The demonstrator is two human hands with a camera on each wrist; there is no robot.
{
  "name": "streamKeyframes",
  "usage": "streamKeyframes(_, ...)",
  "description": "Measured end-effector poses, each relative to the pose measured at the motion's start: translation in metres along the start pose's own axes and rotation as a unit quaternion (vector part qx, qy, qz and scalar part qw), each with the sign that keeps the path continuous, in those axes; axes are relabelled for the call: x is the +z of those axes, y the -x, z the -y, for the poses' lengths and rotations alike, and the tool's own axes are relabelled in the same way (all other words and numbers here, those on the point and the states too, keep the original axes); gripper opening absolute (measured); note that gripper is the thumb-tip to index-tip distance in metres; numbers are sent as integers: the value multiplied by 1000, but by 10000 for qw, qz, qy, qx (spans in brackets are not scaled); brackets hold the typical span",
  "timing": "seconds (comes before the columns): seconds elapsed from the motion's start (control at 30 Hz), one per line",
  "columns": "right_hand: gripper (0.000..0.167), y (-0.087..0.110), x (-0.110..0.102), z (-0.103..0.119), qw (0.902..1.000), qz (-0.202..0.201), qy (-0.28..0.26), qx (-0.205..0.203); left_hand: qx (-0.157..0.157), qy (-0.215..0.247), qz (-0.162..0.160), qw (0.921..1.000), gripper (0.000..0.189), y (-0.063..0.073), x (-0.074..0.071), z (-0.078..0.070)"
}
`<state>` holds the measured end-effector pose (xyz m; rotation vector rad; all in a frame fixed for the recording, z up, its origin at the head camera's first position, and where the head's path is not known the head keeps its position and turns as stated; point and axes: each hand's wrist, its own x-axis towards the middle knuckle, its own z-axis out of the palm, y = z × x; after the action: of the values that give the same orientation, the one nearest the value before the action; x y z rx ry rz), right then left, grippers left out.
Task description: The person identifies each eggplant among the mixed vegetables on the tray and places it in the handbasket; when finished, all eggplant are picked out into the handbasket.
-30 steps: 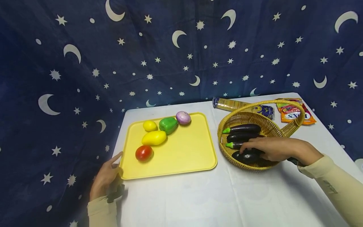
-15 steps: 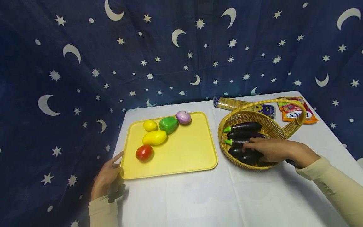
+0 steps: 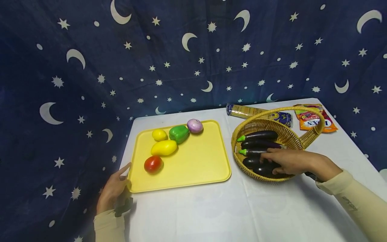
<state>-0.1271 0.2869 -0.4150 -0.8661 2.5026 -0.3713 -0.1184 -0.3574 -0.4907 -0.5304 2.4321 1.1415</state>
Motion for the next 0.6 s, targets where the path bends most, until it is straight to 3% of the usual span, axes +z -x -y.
streamKeyframes(0.07,36,-2,2,0,9999,-85,67,-20,165,-27,-21,9999,85,0,0,1)
streamKeyframes(0.3,38,-5,4,1,9998,-160,76,63,19,-122,73,9999,82,0,-3,0)
streamKeyframes(0.4,40,-3,5,3,9996,-272,75,-13,325,-323,-34,9989,83,1,-5,2)
streamKeyframes(0.6,40,6,6,6,9966,-800,191,-77,384,-474,-239,9979,75,3,-5,1)
